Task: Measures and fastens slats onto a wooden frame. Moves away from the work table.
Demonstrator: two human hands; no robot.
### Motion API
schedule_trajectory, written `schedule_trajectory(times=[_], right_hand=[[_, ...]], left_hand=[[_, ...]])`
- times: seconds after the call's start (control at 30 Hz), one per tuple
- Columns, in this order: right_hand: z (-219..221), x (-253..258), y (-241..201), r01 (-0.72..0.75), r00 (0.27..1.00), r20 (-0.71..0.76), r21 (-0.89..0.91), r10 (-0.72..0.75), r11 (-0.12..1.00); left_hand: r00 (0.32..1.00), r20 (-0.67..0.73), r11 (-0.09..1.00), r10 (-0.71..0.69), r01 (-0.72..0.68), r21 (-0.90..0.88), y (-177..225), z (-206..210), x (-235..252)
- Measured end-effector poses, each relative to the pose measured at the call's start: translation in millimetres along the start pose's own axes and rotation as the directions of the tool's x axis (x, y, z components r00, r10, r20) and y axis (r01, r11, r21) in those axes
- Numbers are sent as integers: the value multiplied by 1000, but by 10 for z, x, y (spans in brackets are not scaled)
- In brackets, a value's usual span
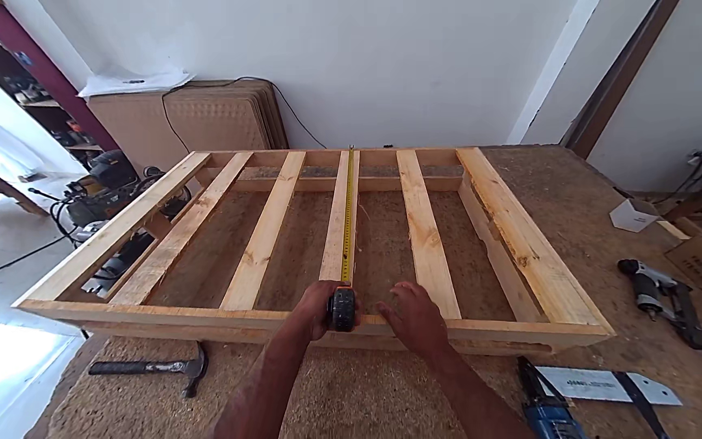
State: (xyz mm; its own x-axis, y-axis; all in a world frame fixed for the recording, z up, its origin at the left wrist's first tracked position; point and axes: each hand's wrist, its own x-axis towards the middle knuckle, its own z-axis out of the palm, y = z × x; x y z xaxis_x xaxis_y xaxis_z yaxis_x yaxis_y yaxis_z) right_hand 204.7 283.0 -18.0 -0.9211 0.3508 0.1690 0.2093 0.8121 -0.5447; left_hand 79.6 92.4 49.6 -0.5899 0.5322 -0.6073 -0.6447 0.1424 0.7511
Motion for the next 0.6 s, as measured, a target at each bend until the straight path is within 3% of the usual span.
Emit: schedule_trajectory(times=[0.23,0.6], right_hand=[[132,-42,117,139,980,-141,-12,-140,990],[125,-1,104,150,977,-142,-71,-159,986]], left_hand=[[994,101,998,35,-29,-62,-886,-377,-307],[978,190,984,92,-59,-170,-1012,-499,-214]])
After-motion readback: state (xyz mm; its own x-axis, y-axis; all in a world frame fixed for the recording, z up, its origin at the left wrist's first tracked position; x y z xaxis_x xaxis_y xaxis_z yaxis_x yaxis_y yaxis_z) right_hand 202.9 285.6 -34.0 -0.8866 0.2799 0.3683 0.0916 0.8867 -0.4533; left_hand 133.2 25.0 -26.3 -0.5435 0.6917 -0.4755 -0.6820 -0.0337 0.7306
